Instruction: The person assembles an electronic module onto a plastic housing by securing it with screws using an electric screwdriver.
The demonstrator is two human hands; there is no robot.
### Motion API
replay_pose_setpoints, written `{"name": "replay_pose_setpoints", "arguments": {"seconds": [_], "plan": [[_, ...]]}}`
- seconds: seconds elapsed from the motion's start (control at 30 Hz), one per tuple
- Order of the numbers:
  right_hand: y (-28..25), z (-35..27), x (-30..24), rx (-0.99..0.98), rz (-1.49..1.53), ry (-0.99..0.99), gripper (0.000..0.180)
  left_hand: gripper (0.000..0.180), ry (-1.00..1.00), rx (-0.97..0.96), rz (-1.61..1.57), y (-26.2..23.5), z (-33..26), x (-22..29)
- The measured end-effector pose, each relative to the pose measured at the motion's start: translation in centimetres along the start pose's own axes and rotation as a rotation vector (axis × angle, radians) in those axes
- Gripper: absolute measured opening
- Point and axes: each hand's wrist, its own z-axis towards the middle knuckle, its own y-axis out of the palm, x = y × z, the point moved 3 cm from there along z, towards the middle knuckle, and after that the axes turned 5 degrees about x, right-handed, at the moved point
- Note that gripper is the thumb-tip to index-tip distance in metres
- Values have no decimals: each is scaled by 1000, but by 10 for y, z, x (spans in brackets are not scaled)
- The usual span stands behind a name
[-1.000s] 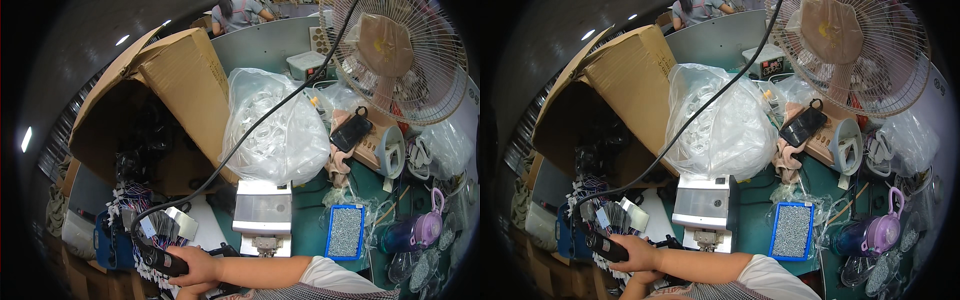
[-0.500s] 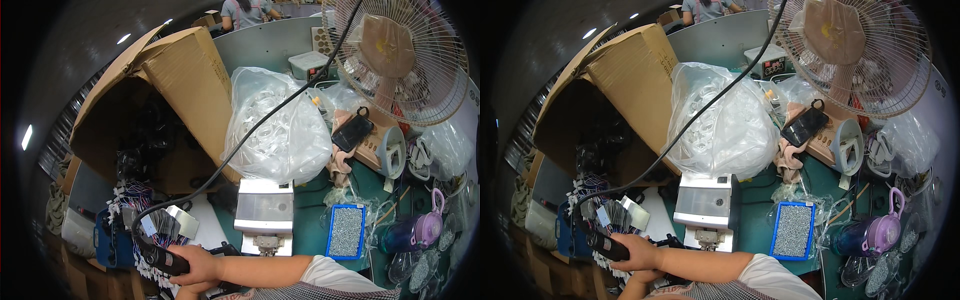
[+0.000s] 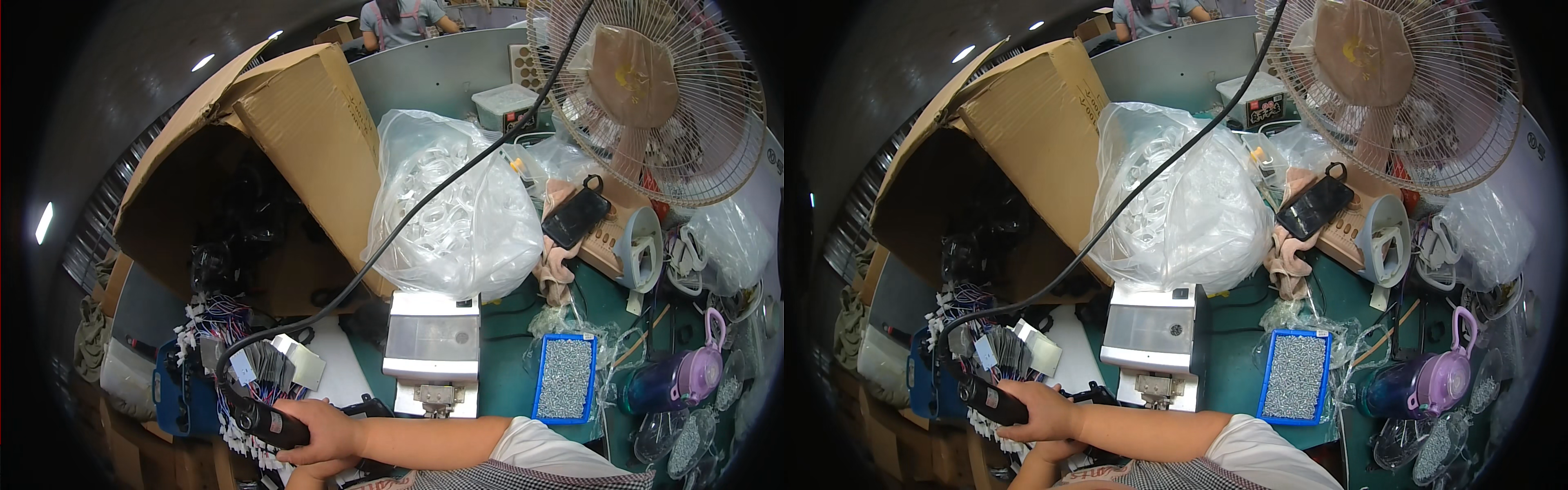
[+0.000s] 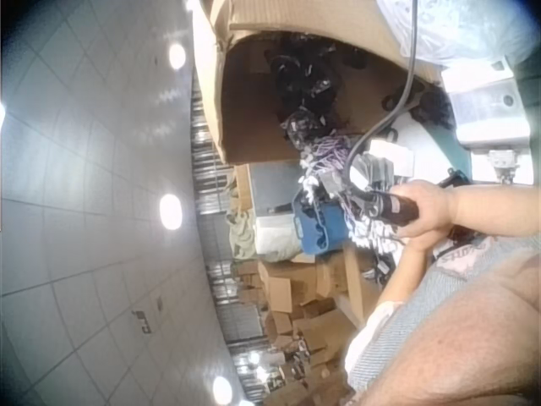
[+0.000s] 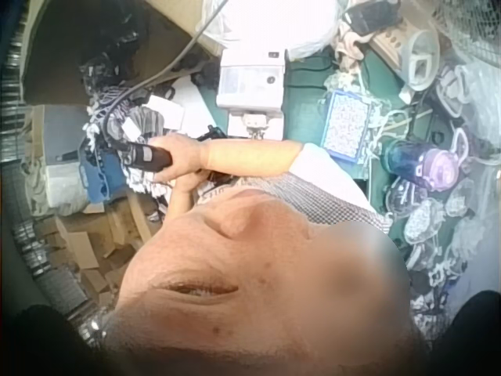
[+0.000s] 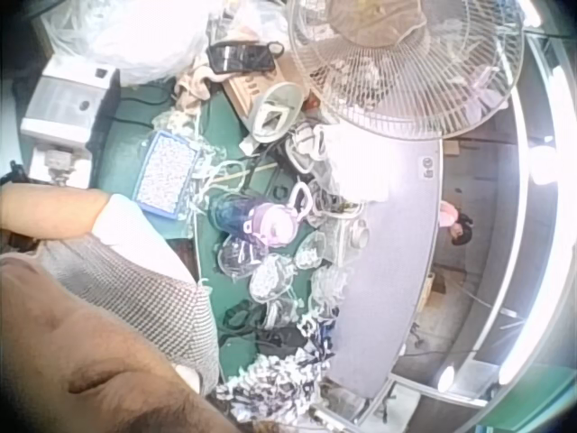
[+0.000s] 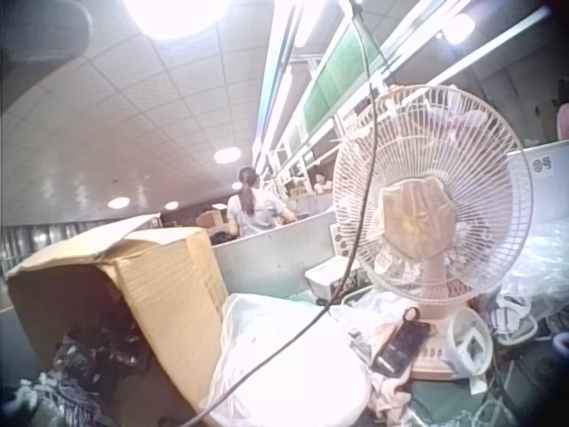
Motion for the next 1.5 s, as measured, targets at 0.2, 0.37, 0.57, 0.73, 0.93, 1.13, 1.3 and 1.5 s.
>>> {"name": "replay_pose_setpoints", "arguments": {"seconds": [0.2,0.37,0.57,0.73,0.93,1.13,1.3,1.5], "plan": [[0,0,0,-5,15,-3,47,67,-66,-27,-76,-2,7,4],[1,-1,4,-34,-25,26,49,67,-123,-46,-139,-3,14,7],[3,0,3,-45,-18,31,47,67,-190,-72,-218,-5,20,10],[12,0,9,-118,-34,-51,45,67,-251,-88,-280,-7,21,16],[9,-1,2,5,-31,43,40,67,-322,-102,-351,-10,20,23],[20,-3,9,-82,-98,-92,45,67,-396,-124,-427,-10,18,24],[9,1,6,93,-129,30,49,67,-474,-70,-521,-7,-10,38],[-6,0,4,212,-58,12,51,77,-86,-39,-187,-13,-9,11]]}}
